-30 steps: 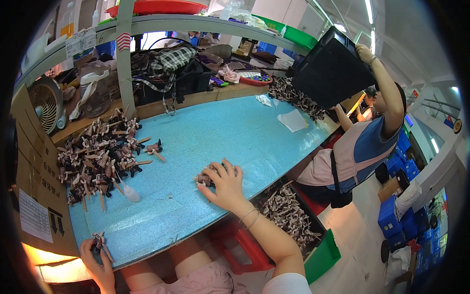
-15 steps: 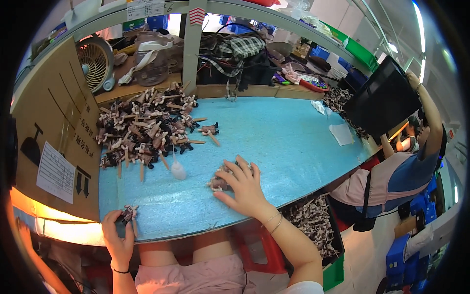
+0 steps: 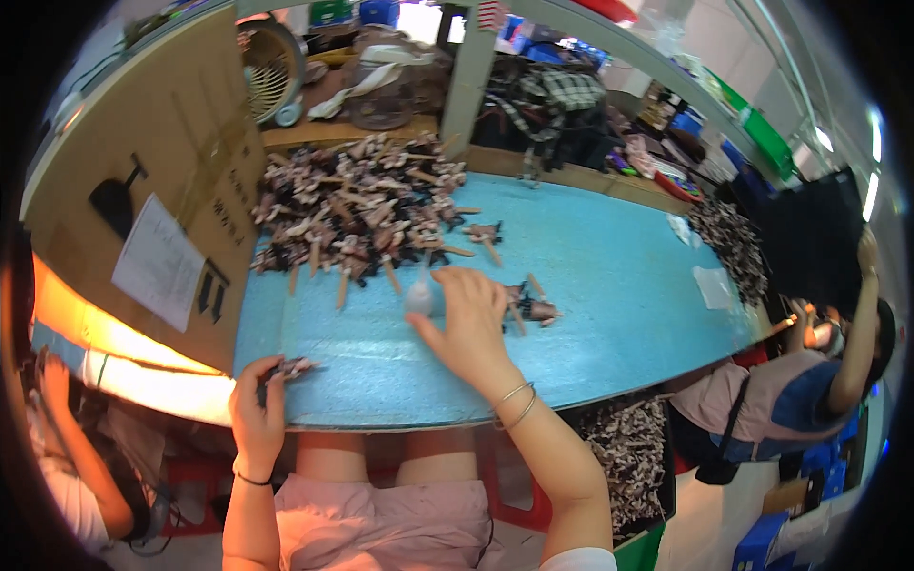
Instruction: The person assembles plastic toy figures by applying glue from a bottle to the toy parts by hand.
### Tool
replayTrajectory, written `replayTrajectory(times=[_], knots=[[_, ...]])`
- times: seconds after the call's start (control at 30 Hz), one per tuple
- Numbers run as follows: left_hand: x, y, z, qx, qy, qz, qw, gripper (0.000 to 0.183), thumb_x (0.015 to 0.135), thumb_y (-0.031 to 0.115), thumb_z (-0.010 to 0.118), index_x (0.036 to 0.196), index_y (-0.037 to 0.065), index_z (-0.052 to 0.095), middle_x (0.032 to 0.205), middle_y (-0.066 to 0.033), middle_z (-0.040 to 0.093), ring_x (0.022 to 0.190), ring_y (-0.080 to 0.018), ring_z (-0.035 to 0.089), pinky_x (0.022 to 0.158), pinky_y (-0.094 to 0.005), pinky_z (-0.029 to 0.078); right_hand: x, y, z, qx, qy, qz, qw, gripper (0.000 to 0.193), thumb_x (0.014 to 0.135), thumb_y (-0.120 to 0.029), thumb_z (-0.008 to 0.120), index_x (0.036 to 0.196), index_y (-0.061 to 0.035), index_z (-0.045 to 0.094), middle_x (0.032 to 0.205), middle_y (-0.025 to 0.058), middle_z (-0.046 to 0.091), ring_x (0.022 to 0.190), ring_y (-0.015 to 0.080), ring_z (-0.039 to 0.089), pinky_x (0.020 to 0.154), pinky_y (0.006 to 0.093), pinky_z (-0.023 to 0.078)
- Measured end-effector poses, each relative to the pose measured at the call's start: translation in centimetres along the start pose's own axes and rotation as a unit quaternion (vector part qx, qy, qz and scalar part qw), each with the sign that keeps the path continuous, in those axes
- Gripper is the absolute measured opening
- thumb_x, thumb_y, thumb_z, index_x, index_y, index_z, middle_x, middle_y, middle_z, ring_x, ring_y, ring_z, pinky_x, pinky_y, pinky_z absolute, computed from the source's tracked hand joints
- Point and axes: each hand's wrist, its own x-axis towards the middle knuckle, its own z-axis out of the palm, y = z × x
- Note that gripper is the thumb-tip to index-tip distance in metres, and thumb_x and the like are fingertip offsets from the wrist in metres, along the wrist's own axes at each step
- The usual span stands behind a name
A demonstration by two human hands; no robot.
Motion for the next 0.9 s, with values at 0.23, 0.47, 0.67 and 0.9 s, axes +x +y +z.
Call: replayTrajectory(times=[0.23,0.47,0.67,0.9], knots=[[-0.5,1.5,-0.3,-0.369,-0.008,-0.183,0.911,0.023,0.094,0.009,0.046,0.114,-0.001,0.049,0.106,-0.0130,0.061,0.086,-0.0213,0.062,0.073,-0.0284,0.048,-1.7,-2.6,-0.1,0.435,-0.008,0.137,0.890,0.024,0.083,-0.011,0.065,0.099,-0.0034,0.049,0.109,0.0131,0.059,0.099,0.0192,0.057,0.087,0.0350,0.044],[-0.7,4.0,0.9,-0.613,-0.061,-0.279,0.736,0.034,0.098,0.022,0.038,0.126,0.002,0.042,0.122,-0.0177,0.054,0.101,-0.0257,0.060,0.075,-0.0294,0.048,-5.9,-5.4,-2.2,0.553,-0.042,0.172,0.814,0.024,0.087,-0.007,0.059,0.105,0.0020,0.047,0.099,0.0107,0.061,0.089,0.0162,0.061,0.077,0.0269,0.048],[-0.9,5.9,0.6,-0.693,-0.114,-0.324,0.634,0.037,0.096,0.025,0.043,0.125,0.002,0.043,0.119,-0.0191,0.055,0.102,-0.0232,0.059,0.077,-0.0318,0.046,-7.6,-4.7,-2.4,0.579,0.039,0.166,0.797,0.026,0.086,-0.011,0.061,0.105,0.0001,0.048,0.092,0.0073,0.060,0.082,0.0127,0.058,0.071,0.0249,0.047],[-1.1,6.2,0.8,-0.588,-0.172,-0.292,0.735,0.032,0.096,0.012,0.043,0.126,0.001,0.041,0.124,-0.0188,0.052,0.098,-0.0247,0.060,0.071,-0.0281,0.047,-7.1,-4.9,-2.4,0.687,0.141,0.191,0.687,0.033,0.088,-0.027,0.061,0.104,-0.0026,0.048,0.085,0.0058,0.057,0.068,0.0111,0.051,0.059,0.0224,0.041]])
